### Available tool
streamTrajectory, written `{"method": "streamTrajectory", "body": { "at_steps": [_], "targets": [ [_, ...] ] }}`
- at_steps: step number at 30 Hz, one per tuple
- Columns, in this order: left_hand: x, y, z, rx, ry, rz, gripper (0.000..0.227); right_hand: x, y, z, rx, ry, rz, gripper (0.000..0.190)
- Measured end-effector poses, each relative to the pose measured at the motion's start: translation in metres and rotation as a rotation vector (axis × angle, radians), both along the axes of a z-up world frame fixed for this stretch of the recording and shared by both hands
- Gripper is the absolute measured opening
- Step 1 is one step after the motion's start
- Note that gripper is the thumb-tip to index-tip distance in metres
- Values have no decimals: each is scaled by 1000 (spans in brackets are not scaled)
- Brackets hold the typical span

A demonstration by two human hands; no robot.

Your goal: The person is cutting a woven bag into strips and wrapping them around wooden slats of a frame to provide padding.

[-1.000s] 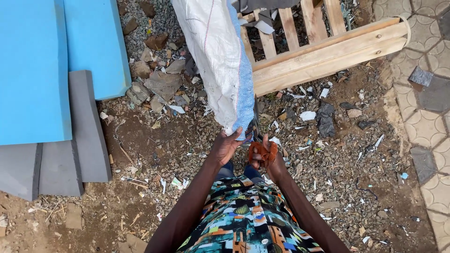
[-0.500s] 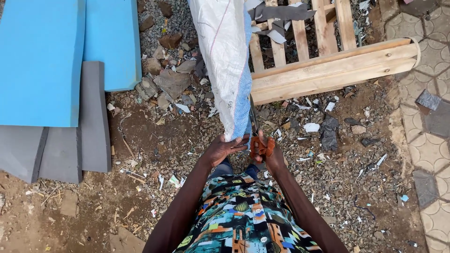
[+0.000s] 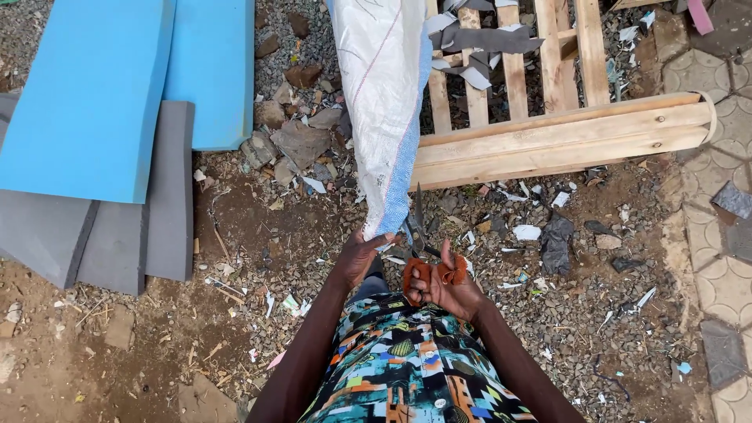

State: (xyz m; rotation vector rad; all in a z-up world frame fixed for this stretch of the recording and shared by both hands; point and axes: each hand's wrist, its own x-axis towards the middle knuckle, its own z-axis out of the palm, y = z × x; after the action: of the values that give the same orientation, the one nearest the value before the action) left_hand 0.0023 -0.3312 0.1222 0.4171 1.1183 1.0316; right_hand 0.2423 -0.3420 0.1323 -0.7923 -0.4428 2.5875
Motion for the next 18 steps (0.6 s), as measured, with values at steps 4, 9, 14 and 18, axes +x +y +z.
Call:
{"method": "streamTrajectory", "body": {
  "at_steps": [4, 9, 14, 18],
  "targets": [
    [0, -1, -37, -25, -46, 53, 101, -1, 23, -25, -26, 158, -61, 94],
    [13, 2, -16, -23, -74, 33, 138, 4, 44, -43, 11, 227, -83, 92],
    [23, 22, 34, -7, -235, 409, 132, 28, 32, -28, 220, -94, -96, 69],
    [9, 28, 5, 24, -492, 683, 125, 60, 16, 50, 330, -322, 53, 77]
  ]
}}
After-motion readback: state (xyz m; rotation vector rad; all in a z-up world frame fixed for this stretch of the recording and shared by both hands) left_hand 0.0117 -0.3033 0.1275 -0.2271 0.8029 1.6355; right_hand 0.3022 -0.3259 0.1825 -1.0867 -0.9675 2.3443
